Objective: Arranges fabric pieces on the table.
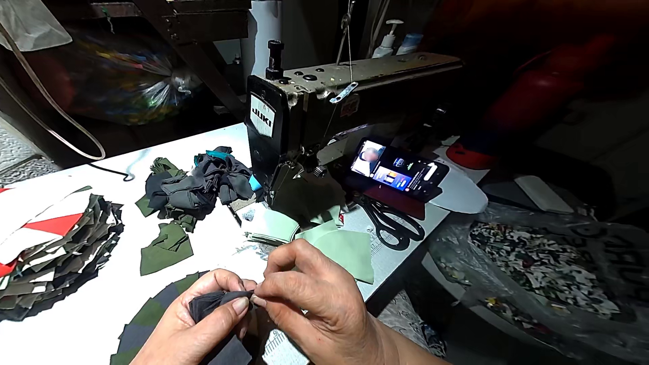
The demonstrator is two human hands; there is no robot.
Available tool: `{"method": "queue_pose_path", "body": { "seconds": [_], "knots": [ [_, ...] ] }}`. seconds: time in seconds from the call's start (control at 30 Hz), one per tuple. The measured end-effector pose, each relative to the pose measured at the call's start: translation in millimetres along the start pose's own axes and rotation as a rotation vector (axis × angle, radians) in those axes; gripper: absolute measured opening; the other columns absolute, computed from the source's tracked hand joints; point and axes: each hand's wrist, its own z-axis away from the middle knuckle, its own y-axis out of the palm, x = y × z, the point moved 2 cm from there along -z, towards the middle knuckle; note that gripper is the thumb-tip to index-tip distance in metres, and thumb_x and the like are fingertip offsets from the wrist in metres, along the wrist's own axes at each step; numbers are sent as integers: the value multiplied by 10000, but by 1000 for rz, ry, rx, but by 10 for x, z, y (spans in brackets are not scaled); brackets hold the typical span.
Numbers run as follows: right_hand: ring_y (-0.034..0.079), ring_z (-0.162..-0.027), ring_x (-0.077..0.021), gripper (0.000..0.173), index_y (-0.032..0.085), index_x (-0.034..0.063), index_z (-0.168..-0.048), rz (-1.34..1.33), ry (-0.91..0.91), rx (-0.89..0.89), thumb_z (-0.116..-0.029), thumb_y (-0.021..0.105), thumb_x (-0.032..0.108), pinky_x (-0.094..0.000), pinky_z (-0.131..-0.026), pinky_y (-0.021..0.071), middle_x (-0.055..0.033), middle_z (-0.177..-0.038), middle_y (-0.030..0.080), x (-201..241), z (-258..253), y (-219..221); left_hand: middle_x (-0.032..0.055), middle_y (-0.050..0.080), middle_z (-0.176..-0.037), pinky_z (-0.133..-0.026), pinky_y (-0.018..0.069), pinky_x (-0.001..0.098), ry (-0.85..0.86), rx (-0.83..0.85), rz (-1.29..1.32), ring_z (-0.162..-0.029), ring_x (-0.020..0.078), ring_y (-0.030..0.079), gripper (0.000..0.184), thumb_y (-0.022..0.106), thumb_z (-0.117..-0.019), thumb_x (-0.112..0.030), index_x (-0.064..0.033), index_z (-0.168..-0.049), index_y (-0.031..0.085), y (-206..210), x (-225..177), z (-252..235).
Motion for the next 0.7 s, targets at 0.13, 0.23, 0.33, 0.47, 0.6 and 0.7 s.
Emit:
{"method": "queue_pose_path", "body": {
  "seconds": [0.13,0.23,0.33,0.47,0.6,0.7],
  "knots": [
    [624,-935,-105,80,755,69,-990,21,-21,1,-972,680,94,-263,-818,539,-61,-980,645,3,10,-9,46,708,-983,-657,543,197,5,7,3,-744,56,643,114,586,-977,-22,-112,-1010,647,0,0,-1],
    [630,-955,-113,87,752,69,-996,25,-31,1,-979,672,96,-270,-835,544,-68,-990,647,5,13,-10,35,705,-972,-656,548,196,-11,5,7,-742,53,644,123,584,-980,-26,-122,-1014,654,6,-10,4],
    [631,-960,-114,88,749,69,-1002,30,-32,-4,-982,668,96,-271,-842,546,-66,-995,649,5,15,-9,41,702,-972,-657,550,201,-4,12,4,-738,57,643,124,579,-984,-23,-119,-1020,649,3,-8,7],
    [634,-958,-118,89,743,64,-1006,21,-37,-4,-987,661,92,-278,-842,548,-71,-996,651,6,15,-12,42,707,-987,-659,548,198,0,19,14,-743,55,645,117,577,-989,-25,-116,-1013,647,6,-4,9],
    [632,-969,-119,79,752,69,-992,25,-38,-20,-978,678,95,-278,-852,547,-69,-998,651,8,20,-20,53,691,-1029,-667,556,210,-1,23,17,-751,70,639,212,567,-990,-24,-88,-1175,646,8,-11,6],
    [627,-967,-115,71,757,71,-979,18,-28,-22,-968,689,88,-277,-864,546,-64,-988,646,13,18,-27,63,715,-1072,-681,556,218,8,39,5,-775,74,652,274,570,-984,-17,-70,-1240,652,6,-13,2]
  ]
}}
